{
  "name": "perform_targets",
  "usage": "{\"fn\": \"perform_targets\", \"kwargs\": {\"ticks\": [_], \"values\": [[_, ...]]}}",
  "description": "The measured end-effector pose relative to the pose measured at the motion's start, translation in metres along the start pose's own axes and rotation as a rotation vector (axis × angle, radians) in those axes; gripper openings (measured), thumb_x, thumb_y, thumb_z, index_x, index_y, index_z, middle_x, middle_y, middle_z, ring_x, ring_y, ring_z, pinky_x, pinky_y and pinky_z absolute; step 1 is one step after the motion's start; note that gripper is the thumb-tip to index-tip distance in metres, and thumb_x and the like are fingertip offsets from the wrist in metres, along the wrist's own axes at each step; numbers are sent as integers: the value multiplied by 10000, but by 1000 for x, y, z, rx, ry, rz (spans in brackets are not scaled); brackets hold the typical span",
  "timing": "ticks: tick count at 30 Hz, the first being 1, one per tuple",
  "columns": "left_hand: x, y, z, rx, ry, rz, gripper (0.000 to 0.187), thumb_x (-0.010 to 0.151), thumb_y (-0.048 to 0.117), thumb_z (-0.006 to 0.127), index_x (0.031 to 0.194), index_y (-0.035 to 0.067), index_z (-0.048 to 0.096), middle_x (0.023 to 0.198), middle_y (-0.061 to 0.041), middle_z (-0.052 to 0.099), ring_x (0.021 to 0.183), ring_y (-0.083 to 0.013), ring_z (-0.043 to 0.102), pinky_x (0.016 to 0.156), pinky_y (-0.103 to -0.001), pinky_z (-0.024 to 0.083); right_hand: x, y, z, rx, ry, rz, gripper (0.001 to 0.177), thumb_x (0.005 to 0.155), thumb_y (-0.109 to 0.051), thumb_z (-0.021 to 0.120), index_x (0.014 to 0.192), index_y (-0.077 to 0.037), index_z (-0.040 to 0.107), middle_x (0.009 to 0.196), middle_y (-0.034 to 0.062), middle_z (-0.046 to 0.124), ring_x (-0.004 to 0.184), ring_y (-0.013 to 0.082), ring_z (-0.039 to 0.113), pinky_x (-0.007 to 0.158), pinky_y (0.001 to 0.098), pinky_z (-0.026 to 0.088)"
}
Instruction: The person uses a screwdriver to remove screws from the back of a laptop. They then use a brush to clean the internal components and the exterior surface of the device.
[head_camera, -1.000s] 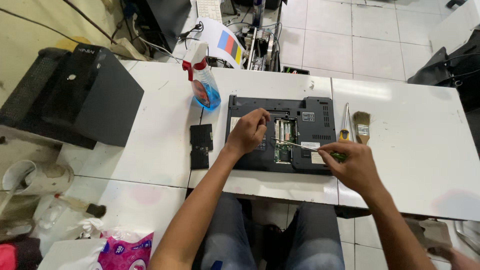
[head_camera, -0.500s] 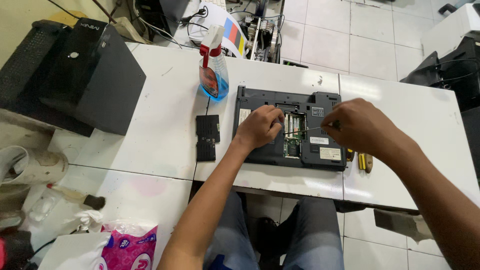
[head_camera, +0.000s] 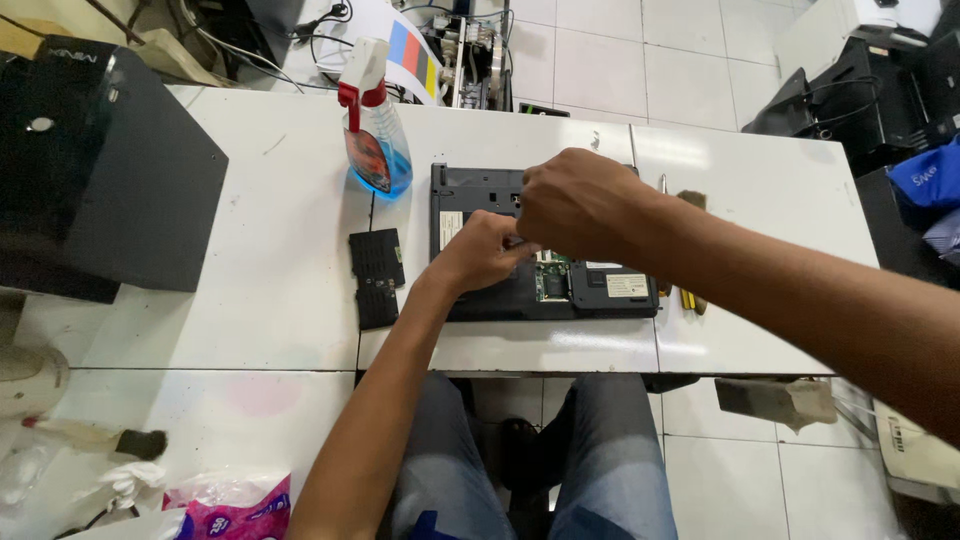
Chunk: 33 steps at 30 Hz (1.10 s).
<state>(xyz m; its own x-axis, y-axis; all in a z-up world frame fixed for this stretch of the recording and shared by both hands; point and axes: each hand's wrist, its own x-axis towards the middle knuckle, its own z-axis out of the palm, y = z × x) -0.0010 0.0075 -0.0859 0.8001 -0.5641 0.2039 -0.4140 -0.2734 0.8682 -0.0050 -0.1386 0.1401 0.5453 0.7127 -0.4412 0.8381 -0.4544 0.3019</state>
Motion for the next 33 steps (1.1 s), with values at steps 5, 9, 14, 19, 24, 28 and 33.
{"fn": "perform_targets", "kwargs": {"ticks": [5,9,14,19,24,28,33], "values": [[3,57,-7,84,67,138,154,1094,115,630,1175,82,758,916,-178,762,809,-375,760,693,-558,681,-34,10,-12,107,-80,158,267,1063,-344,634,998,-136,789,788,70,757,700,232,793,656,356,681],[15,48,4,112,95,174,115,1080,136,679,1162,104,754,953,-148,785,828,-349,783,690,-530,716,-48,19,-16,495,-258,539,516,1154,-376,495,1014,-14,834,737,171,762,584,260,773,640,348,668],[19,52,-5,97,79,164,117,1052,111,711,1159,76,742,961,-161,784,880,-367,789,701,-515,718,-50,13,-14,401,-73,379,258,1085,-169,603,1099,-46,828,896,178,773,742,311,810,755,371,675],[12,74,-6,14,21,85,109,1032,110,719,1131,78,751,983,-174,791,892,-355,800,723,-472,704,-46,3,-15,300,2,120,161,1009,-100,707,1093,-114,844,999,136,805,908,285,833,929,376,663],[30,51,8,84,138,156,70,989,153,810,1030,106,779,826,-91,779,817,-299,792,616,-421,719,-56,12,14,139,-167,272,212,1048,-203,649,1152,-95,799,986,153,767,821,277,844,855,345,690],[29,59,-5,101,118,104,163,878,228,912,960,178,781,821,-20,798,823,-199,805,644,-338,708,-54,7,7,125,48,170,176,1028,-170,672,1133,-124,805,999,87,787,877,221,825,844,269,680],[19,76,-7,79,69,138,131,1014,80,746,1125,14,771,947,-201,796,953,-410,790,725,-495,745,-64,2,-5,287,-7,339,222,1045,-211,673,1160,-44,762,1019,212,777,817,331,839,782,389,710]]}}
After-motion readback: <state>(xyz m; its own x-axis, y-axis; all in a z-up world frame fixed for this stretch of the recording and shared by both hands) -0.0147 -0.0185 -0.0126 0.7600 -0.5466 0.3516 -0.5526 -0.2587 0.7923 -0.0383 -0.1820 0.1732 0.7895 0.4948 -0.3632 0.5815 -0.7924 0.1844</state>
